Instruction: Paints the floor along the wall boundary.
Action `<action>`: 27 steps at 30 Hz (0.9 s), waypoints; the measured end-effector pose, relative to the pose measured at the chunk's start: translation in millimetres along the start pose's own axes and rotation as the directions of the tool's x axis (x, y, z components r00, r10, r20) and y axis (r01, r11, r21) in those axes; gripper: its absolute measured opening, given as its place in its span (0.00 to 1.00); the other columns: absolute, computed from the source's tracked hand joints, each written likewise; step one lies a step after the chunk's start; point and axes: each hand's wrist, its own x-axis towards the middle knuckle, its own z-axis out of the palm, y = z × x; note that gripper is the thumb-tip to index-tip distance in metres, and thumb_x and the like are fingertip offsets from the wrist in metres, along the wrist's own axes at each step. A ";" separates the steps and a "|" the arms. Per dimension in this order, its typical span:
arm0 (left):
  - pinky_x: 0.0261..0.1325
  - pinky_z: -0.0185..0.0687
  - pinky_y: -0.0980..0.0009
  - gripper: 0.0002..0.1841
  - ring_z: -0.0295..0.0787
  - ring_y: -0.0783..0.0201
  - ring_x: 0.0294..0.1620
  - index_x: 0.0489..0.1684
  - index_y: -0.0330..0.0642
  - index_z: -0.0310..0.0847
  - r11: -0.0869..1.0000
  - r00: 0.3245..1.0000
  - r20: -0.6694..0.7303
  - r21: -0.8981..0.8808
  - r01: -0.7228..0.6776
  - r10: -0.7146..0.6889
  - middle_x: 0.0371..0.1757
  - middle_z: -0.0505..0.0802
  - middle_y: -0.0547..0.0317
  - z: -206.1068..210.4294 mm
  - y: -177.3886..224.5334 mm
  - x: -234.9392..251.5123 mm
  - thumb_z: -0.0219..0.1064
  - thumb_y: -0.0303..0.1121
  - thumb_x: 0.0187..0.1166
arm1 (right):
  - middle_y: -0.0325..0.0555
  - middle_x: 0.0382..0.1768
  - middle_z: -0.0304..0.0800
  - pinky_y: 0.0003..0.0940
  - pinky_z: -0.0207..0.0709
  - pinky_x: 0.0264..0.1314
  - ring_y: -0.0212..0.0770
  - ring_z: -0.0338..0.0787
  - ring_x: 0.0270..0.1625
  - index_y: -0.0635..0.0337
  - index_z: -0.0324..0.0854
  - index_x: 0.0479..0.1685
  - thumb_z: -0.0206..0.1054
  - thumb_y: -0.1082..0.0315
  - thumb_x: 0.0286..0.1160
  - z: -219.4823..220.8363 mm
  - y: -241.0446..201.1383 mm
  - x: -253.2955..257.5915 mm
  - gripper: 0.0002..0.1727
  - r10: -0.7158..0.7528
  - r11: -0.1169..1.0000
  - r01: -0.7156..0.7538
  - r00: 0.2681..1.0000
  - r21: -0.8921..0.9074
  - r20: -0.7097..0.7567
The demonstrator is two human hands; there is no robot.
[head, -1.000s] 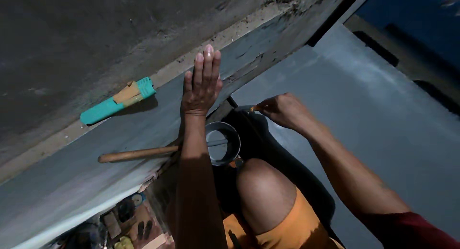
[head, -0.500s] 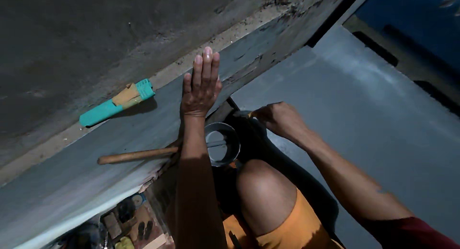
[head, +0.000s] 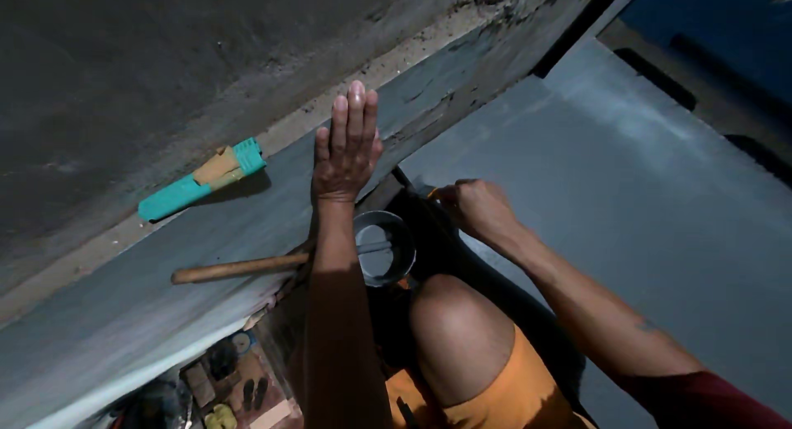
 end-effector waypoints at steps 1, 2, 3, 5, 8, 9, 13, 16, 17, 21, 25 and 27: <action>0.93 0.20 0.51 0.36 0.29 0.57 0.98 0.97 0.44 0.44 1.000 1.000 0.001 0.001 0.000 0.000 0.98 0.48 0.55 -0.5 0.2 -0.7 0.50 0.45 0.89 | 0.49 0.33 0.91 0.61 0.83 0.35 0.55 0.92 0.37 0.51 0.93 0.40 0.73 0.65 0.74 -3.3 1.2 -0.5 0.04 -0.012 1.000 0.012 1.000 0.029 0.012; 0.94 0.19 0.50 0.36 0.30 0.57 0.98 0.97 0.44 0.45 1.000 1.000 0.005 -0.001 0.002 -0.002 0.98 0.48 0.55 -1.1 0.6 -1.1 0.50 0.45 0.89 | 0.48 0.34 0.92 0.62 0.84 0.36 0.55 0.92 0.37 0.50 0.94 0.41 0.73 0.65 0.74 -6.1 3.3 -0.1 0.04 -0.019 0.999 0.019 1.000 0.047 -0.001; 0.94 0.19 0.50 0.36 0.29 0.58 0.98 0.97 0.44 0.44 1.000 1.000 0.010 -0.005 0.005 -0.004 0.98 0.47 0.55 -1.3 0.9 -1.1 0.50 0.45 0.90 | 0.47 0.34 0.91 0.61 0.83 0.35 0.54 0.92 0.37 0.49 0.94 0.42 0.72 0.65 0.75 -7.5 5.8 0.9 0.05 -0.027 0.998 0.028 0.999 0.048 -0.027; 0.94 0.18 0.50 0.36 0.28 0.58 0.98 0.97 0.44 0.44 1.000 1.000 0.013 -0.018 0.004 -0.004 0.98 0.47 0.55 -1.5 1.2 -1.0 0.51 0.45 0.90 | 0.46 0.33 0.90 0.58 0.82 0.32 0.53 0.91 0.35 0.48 0.94 0.41 0.70 0.64 0.78 -6.9 11.3 2.3 0.06 -0.022 0.999 0.024 0.998 0.025 -0.062; 0.94 0.19 0.52 0.37 0.29 0.58 0.98 0.97 0.45 0.44 1.000 1.000 0.005 -0.029 0.002 -0.002 0.98 0.48 0.55 -1.1 -0.6 -0.7 0.51 0.46 0.89 | 0.53 0.34 0.91 0.63 0.81 0.31 0.59 0.91 0.36 0.51 0.93 0.40 0.70 0.66 0.77 -10.7 13.7 0.7 0.06 0.070 0.997 -0.069 0.993 0.016 -0.096; 0.94 0.20 0.52 0.37 0.30 0.58 0.98 0.97 0.45 0.45 1.000 1.000 -0.001 -0.032 0.000 0.000 0.98 0.48 0.56 -0.5 -1.0 -1.2 0.51 0.47 0.89 | 0.55 0.35 0.90 0.64 0.80 0.30 0.62 0.91 0.36 0.53 0.93 0.40 0.69 0.67 0.78 -13.8 11.6 -1.1 0.06 0.096 0.995 -0.094 0.988 0.020 -0.122; 0.94 0.19 0.52 0.36 0.30 0.58 0.98 0.96 0.46 0.46 0.999 1.000 -0.006 -0.037 0.005 -0.005 0.98 0.50 0.55 -0.6 0.9 -1.8 0.51 0.45 0.90 | 0.57 0.35 0.88 0.62 0.79 0.28 0.61 0.89 0.33 0.55 0.92 0.44 0.67 0.67 0.80 -14.9 1.9 1.0 0.07 0.127 0.992 -0.123 0.974 0.036 -0.187; 0.93 0.18 0.51 0.36 0.28 0.57 0.98 0.97 0.45 0.43 1.000 1.000 0.001 -0.025 -0.005 0.005 0.98 0.48 0.55 -1.3 0.2 -1.4 0.50 0.44 0.90 | 0.59 0.36 0.88 0.62 0.79 0.29 0.63 0.89 0.35 0.56 0.91 0.43 0.67 0.67 0.80 -5.0 -3.2 13.4 0.07 0.167 0.986 -0.159 0.965 0.054 -0.201; 0.94 0.18 0.51 0.36 0.28 0.57 0.98 0.97 0.45 0.42 1.000 1.000 0.001 -0.018 -0.006 0.006 0.98 0.47 0.56 -1.3 0.1 -1.1 0.50 0.45 0.90 | 0.59 0.37 0.89 0.63 0.80 0.31 0.63 0.90 0.37 0.56 0.91 0.42 0.66 0.67 0.79 -1.3 -5.3 20.9 0.08 0.192 0.981 -0.187 0.960 0.044 -0.205; 0.93 0.19 0.51 0.36 0.29 0.56 0.98 0.97 0.44 0.43 1.000 1.000 0.001 -0.022 -0.015 0.015 0.98 0.47 0.54 -0.6 -0.6 -2.6 0.50 0.44 0.90 | 0.58 0.35 0.87 0.62 0.79 0.28 0.62 0.89 0.34 0.56 0.90 0.39 0.70 0.68 0.76 7.7 -17.8 17.7 0.04 0.183 0.982 -0.174 0.968 0.069 -0.169; 0.94 0.17 0.51 0.36 0.28 0.58 0.98 0.97 0.45 0.43 0.999 1.000 0.004 -0.036 0.000 0.000 0.98 0.47 0.55 0.5 0.2 -2.1 0.50 0.46 0.90 | 0.57 0.34 0.87 0.60 0.80 0.27 0.61 0.89 0.33 0.56 0.89 0.38 0.70 0.67 0.77 14.2 -26.2 13.6 0.05 0.133 0.989 -0.121 0.979 0.089 -0.151; 0.94 0.18 0.51 0.36 0.29 0.58 0.98 0.97 0.45 0.44 0.999 1.000 -0.003 -0.037 0.001 -0.001 0.98 0.47 0.55 0.9 0.5 -2.0 0.50 0.46 0.90 | 0.57 0.34 0.87 0.60 0.81 0.28 0.61 0.89 0.33 0.56 0.90 0.40 0.70 0.68 0.76 16.2 -29.3 15.3 0.04 0.116 0.991 -0.105 0.984 0.086 -0.132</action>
